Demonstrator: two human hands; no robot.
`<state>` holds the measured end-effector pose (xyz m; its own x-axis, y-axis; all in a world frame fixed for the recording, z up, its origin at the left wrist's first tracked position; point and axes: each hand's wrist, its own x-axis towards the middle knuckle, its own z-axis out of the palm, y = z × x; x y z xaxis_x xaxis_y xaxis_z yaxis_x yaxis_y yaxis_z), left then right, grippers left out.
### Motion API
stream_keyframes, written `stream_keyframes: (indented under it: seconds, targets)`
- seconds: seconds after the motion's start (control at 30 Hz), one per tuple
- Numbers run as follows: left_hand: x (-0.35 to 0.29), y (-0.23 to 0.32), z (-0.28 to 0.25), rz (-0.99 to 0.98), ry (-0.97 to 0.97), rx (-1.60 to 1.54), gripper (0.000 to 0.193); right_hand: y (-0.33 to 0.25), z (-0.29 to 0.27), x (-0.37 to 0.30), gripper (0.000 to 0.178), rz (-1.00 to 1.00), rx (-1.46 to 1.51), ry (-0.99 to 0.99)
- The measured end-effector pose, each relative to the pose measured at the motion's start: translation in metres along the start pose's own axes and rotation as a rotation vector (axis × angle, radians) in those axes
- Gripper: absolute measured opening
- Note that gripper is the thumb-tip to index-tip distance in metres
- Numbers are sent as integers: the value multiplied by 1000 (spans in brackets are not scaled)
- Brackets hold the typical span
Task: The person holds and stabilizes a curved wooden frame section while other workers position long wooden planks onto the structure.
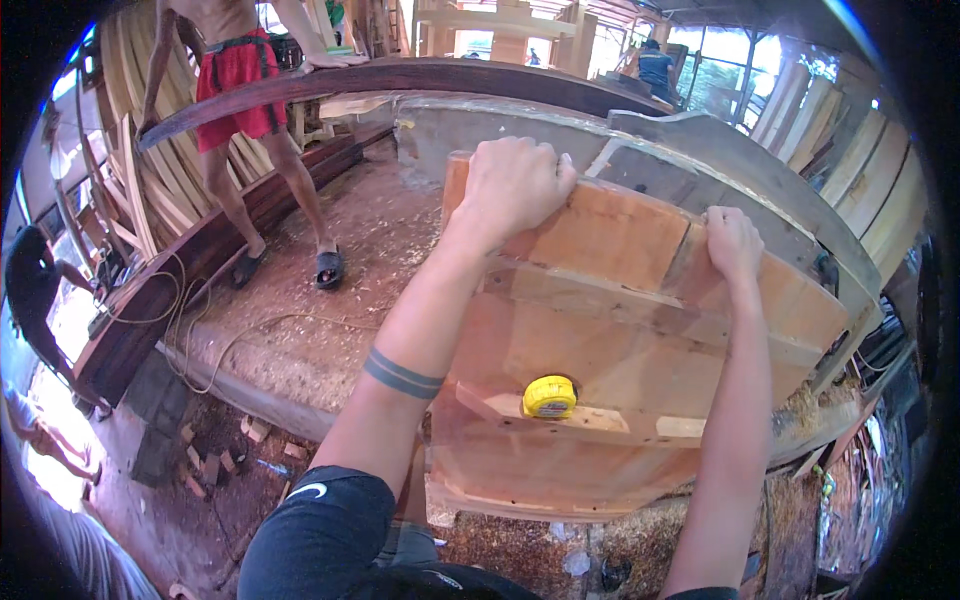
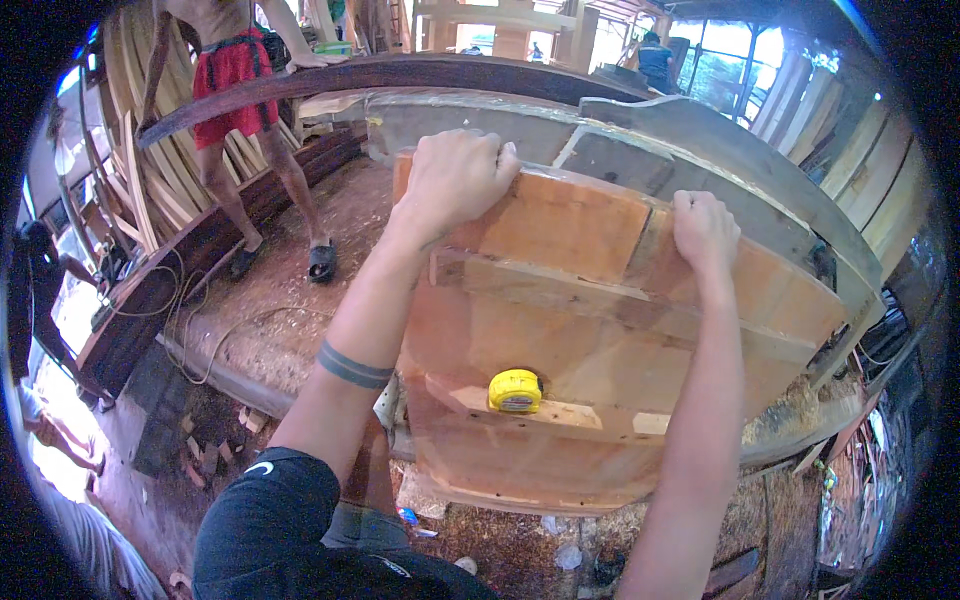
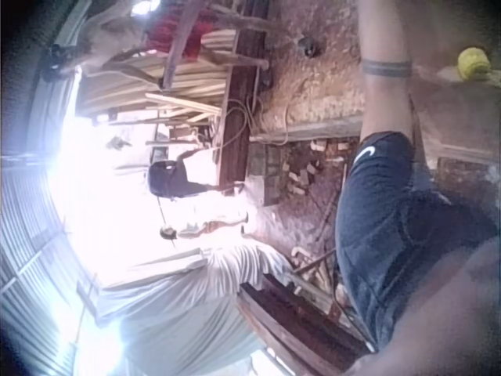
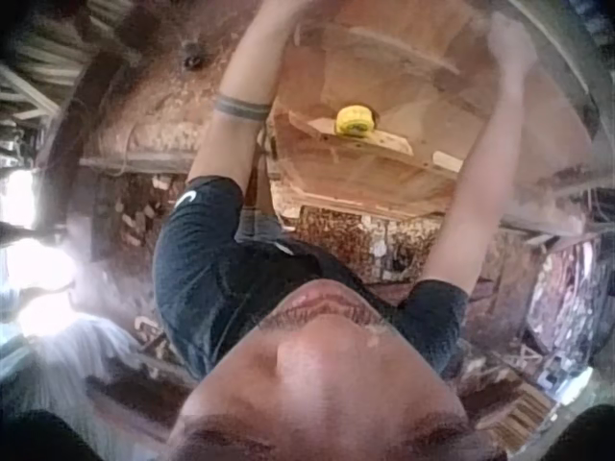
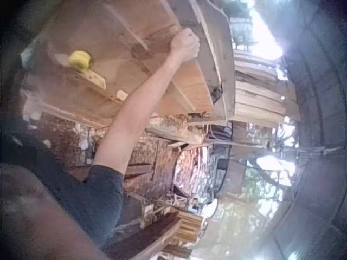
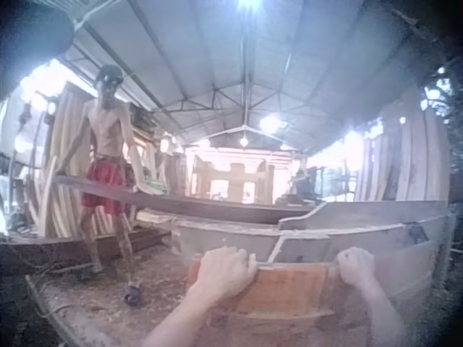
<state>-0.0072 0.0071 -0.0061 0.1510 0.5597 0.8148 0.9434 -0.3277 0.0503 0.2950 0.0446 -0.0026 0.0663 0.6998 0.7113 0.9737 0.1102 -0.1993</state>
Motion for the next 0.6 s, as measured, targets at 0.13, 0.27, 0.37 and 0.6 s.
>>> stream_keyframes:
  seconds: [0.13,0.27,0.37,0.6]
  targets:
    - [1,1,-1,10,9,4,41,-1,0,-1,44,2,23,2]
    - [1,1,-1,15,13,3,44,0,1,-2,46,-13,24,32]
    - [1,1,-1,10,0,8,42,1,2,0,51,27,17,24]
    - [1,0,1,42,50,24,39,3,4,1,51,12,38,7]
